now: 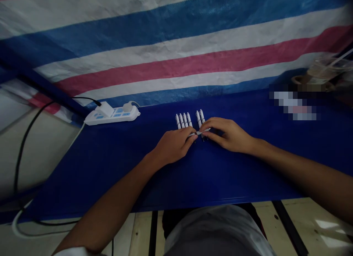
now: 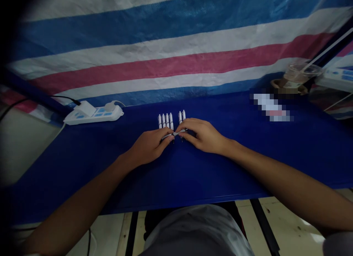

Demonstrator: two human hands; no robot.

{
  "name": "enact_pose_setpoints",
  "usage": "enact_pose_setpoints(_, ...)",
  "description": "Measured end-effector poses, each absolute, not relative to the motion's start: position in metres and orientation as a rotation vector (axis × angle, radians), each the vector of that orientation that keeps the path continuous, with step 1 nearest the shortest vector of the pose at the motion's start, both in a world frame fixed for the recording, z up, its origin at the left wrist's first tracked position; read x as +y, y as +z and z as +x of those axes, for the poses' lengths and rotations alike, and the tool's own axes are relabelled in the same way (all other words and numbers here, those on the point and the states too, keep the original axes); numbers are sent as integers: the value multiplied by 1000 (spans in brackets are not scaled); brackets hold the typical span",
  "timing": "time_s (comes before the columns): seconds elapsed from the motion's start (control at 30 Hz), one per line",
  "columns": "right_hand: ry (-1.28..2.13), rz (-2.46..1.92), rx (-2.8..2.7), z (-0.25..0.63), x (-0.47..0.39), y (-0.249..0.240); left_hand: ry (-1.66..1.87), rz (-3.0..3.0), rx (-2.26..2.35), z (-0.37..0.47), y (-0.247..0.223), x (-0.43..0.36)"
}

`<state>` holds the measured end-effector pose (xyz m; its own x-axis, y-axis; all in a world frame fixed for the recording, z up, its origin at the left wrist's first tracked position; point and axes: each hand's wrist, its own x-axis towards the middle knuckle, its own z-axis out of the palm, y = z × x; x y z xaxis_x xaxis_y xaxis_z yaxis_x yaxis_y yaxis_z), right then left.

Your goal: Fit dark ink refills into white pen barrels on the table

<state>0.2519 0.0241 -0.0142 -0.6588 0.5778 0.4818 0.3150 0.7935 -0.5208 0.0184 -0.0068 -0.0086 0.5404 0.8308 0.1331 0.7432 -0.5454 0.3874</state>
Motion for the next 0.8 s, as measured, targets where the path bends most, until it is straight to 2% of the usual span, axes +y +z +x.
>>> enact_pose_setpoints(0.13,454,-494,-2304,252,25,-13,500,2475,1272,18,-10,-5)
enact_pose_setpoints(0.43,247,-465,-2272,253,23,-11,701,2439,1146,18,-4,-8)
enact_pose_setpoints(0.57,310,-569,-2294,253,22,-13,654,2465,1142,17,-4,-8)
enact_pose_setpoints(0.8,251,-412,-2288,254,26,-11,633,2411,1175,18,-2,-7)
